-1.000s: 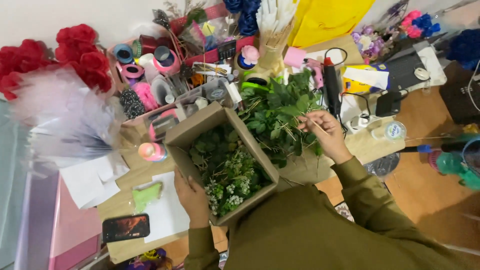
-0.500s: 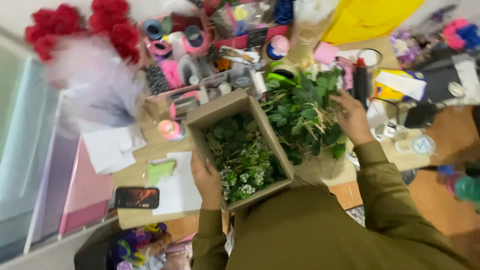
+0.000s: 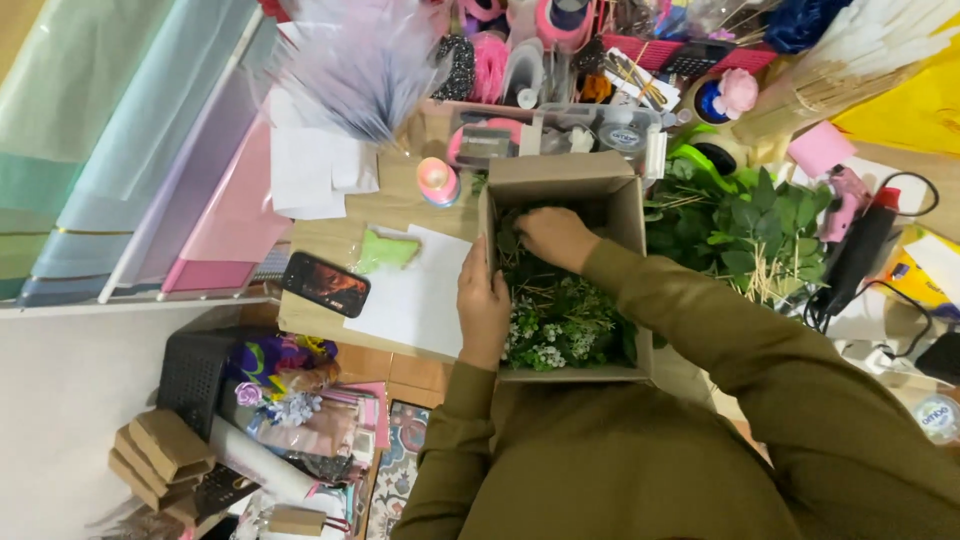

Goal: The person arranges artificial greenery and small white flowers into a cardboard box. They repeatedly pick up stems from the table, adjust their placement, and tuck them into the box to create a layered floral arrangement.

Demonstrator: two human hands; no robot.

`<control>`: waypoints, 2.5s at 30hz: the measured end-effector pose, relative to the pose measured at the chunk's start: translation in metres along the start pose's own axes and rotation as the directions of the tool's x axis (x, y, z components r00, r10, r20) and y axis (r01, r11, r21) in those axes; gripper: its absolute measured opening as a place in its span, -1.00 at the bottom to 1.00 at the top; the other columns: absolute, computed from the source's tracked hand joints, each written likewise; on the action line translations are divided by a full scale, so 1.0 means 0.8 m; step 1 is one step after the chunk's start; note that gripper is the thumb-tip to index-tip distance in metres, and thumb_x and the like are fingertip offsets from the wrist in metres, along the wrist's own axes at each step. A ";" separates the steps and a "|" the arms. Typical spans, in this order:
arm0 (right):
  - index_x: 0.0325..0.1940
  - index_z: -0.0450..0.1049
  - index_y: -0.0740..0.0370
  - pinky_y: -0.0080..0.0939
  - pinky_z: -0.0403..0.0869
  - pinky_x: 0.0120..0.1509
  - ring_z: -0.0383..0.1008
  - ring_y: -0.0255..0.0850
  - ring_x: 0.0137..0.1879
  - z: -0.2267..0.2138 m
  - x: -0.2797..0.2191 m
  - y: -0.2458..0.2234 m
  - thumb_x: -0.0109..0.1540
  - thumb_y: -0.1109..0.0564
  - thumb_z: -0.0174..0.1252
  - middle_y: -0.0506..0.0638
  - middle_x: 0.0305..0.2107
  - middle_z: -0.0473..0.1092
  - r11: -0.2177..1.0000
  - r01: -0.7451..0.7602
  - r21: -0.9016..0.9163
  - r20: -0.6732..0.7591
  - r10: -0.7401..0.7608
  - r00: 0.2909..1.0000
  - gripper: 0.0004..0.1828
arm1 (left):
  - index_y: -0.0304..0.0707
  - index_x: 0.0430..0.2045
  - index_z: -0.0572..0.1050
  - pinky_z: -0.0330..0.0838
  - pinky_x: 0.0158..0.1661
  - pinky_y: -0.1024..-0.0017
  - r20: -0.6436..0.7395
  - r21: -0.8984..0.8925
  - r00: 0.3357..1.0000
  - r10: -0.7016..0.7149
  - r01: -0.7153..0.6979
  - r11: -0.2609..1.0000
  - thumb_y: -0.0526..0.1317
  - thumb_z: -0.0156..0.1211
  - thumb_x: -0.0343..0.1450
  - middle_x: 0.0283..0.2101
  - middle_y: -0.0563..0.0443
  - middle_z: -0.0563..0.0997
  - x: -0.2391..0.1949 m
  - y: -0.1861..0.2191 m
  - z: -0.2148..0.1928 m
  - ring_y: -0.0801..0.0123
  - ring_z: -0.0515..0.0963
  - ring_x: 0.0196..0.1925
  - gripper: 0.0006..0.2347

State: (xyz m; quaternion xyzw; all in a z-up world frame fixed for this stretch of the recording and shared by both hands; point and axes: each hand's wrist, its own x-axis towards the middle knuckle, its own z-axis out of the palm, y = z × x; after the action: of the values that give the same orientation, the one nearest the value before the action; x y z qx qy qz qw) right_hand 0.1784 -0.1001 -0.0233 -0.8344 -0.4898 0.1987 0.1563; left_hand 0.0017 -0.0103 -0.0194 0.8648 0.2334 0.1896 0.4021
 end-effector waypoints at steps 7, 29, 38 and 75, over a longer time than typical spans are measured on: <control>0.16 0.49 0.38 0.14 0.53 0.10 0.52 0.21 0.10 0.137 0.086 0.044 0.36 0.05 0.10 0.32 -0.06 0.51 0.786 -0.258 0.562 -0.079 0.361 0.929 -0.61 | -0.20 0.40 0.16 0.44 0.17 0.08 -0.053 0.029 0.999 -0.013 0.015 0.999 -0.47 0.08 0.46 0.29 -0.24 0.35 0.003 0.016 -0.003 -0.06 0.40 0.30 -0.45; -0.19 0.37 0.32 -0.34 0.55 -0.48 0.56 -0.17 -0.45 -0.065 -0.208 -0.042 0.27 0.32 0.09 0.28 -0.35 0.51 0.087 0.411 0.907 -0.348 0.706 0.617 -0.95 | -0.18 -0.30 0.62 0.35 0.14 0.15 0.053 -0.279 0.970 0.237 -0.213 0.936 -0.16 0.24 0.47 -0.12 0.07 0.54 -0.020 0.118 -0.004 0.26 0.57 0.00 -0.88; -0.27 0.62 0.39 -0.23 0.49 -0.17 0.52 -0.15 -0.26 -0.012 -0.294 -0.055 0.05 0.41 0.40 0.18 -0.38 0.51 0.636 0.333 0.696 -0.715 0.570 0.405 -0.82 | -0.38 -0.27 0.64 0.39 0.12 0.21 0.627 -0.664 0.773 -0.094 0.593 0.455 -0.29 0.36 0.39 -0.09 -0.18 0.67 -0.059 0.212 0.035 0.34 0.54 0.02 -0.87; 0.00 0.62 0.18 -0.07 0.54 -0.07 0.58 0.03 -0.12 -0.108 -0.190 0.000 0.30 0.25 0.16 0.12 -0.24 0.56 0.952 -0.131 0.278 -0.467 0.253 0.847 -0.78 | -0.25 0.40 0.17 0.35 0.28 0.15 0.172 0.020 0.957 -0.234 0.234 0.972 -0.35 -0.02 0.53 0.37 -0.25 0.28 0.050 0.024 -0.020 0.00 0.33 0.39 -0.54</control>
State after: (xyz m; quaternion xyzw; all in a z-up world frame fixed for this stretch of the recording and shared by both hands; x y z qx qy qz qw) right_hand 0.1532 -0.2394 0.0792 -0.8778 -0.3191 0.0483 0.3539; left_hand 0.0311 0.0109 0.0112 0.8443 0.2984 0.0650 0.4404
